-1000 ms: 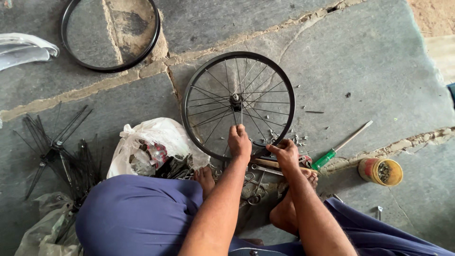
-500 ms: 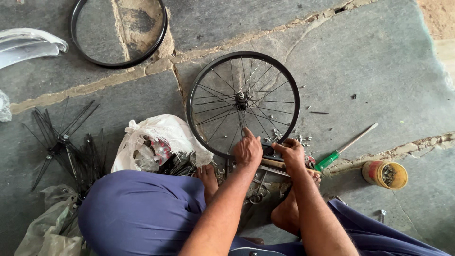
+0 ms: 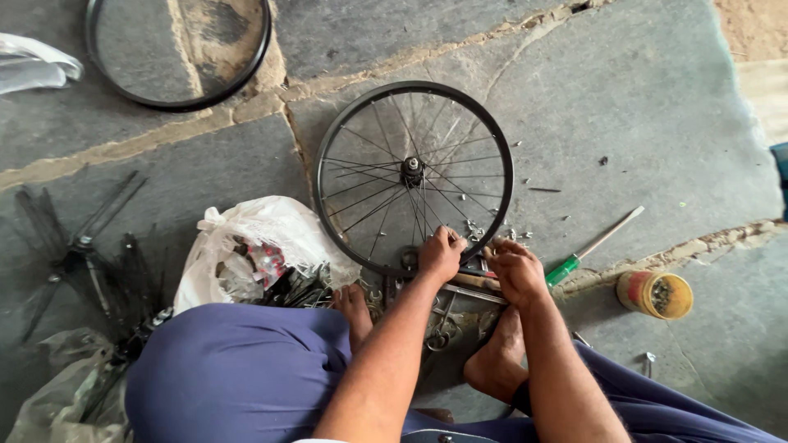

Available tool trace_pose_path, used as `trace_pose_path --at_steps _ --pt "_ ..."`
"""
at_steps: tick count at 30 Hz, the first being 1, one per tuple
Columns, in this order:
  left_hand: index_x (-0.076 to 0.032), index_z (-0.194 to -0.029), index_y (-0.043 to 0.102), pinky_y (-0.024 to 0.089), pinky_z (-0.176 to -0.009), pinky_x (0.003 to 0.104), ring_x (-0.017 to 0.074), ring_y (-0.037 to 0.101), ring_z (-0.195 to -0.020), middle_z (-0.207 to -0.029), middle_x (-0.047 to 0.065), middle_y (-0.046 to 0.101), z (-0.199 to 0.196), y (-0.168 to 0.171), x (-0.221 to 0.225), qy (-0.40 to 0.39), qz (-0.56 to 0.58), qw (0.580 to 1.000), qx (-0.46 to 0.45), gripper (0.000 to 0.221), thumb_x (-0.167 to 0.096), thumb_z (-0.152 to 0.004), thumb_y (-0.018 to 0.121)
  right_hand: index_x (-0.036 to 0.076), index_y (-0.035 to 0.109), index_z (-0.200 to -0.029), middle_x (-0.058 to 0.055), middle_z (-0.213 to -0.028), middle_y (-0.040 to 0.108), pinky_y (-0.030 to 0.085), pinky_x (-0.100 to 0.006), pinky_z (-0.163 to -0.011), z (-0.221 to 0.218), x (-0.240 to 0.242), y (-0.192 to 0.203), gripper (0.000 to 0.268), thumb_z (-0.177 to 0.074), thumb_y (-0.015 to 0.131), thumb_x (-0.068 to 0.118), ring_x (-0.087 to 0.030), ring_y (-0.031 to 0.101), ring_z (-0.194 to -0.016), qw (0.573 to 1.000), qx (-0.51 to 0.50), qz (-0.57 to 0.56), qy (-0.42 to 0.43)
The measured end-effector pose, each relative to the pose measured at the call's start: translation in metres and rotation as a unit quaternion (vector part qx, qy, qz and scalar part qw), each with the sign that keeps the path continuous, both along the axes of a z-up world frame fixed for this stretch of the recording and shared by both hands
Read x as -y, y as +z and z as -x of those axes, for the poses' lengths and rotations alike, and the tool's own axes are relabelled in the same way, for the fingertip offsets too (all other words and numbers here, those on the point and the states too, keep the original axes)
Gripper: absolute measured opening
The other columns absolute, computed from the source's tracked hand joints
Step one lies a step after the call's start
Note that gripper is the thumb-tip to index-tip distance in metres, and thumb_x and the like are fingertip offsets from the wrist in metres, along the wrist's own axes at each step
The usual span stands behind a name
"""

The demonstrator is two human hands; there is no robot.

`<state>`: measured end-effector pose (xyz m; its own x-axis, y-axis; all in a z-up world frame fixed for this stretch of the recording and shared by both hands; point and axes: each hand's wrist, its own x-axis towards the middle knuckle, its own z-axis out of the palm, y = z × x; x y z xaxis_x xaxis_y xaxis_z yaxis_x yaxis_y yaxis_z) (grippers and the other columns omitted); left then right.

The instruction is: The person is repairing a bicycle wheel by inserting spokes into the hub and rim, then tightening the spoke nipples by hand and using a tool.

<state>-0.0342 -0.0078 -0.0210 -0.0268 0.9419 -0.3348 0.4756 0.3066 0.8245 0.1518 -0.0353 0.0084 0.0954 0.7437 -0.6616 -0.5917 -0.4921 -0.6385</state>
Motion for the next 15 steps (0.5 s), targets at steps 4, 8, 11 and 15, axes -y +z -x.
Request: trace_pose_path --at_steps 4,8,11,15 --pt "-0.011 -0.101 0.064 0.054 -0.078 0.05 0.0364 0.071 -0.09 -0.093 0.012 0.075 -0.022 0.019 -0.009 0.071 0.04 0.997 0.007 0.026 -0.035 -0.094 0.069 -0.013 0.061 -0.115 -0.022 -0.117 0.066 0.058 -0.037 -0.097 -0.013 0.012 -0.001 0.023 -0.094 0.053 -0.012 -0.033 0.069 -0.109 1.0 0.0 0.017 0.01" --pt "-0.01 -0.099 0.064 0.056 -0.075 0.049 0.0342 0.074 -0.086 -0.09 0.01 0.077 -0.022 0.032 -0.013 0.091 0.049 0.994 0.046 0.03 -0.039 -0.092 0.07 -0.012 0.063 -0.114 -0.021 -0.112 0.069 0.063 -0.035 -0.093 -0.009 0.011 0.004 0.02 -0.096 0.056 -0.006 -0.031 0.071 -0.103 0.997 0.063 0.038 0.007" --pt "-0.009 -0.102 0.063 0.056 -0.074 0.05 0.0357 0.074 -0.086 -0.091 0.012 0.076 -0.022 0.037 -0.017 0.089 0.061 0.992 0.064 0.034 -0.04 -0.091 0.07 -0.009 0.063 -0.119 -0.02 -0.109 0.07 0.061 -0.032 -0.086 -0.002 0.009 0.001 0.023 -0.097 0.06 -0.004 -0.028 0.07 -0.1 0.991 0.117 0.059 0.016" --pt "-0.008 -0.104 0.062 0.055 -0.076 0.053 0.0401 0.072 -0.089 -0.093 0.016 0.076 -0.024 0.039 -0.02 0.087 0.076 0.992 0.044 0.035 -0.041 -0.094 0.069 -0.011 0.06 -0.125 -0.022 -0.113 0.068 0.058 -0.033 -0.085 0.0 0.006 -0.009 0.027 -0.1 0.061 -0.004 -0.029 0.068 -0.1 0.989 0.147 0.004 0.011"
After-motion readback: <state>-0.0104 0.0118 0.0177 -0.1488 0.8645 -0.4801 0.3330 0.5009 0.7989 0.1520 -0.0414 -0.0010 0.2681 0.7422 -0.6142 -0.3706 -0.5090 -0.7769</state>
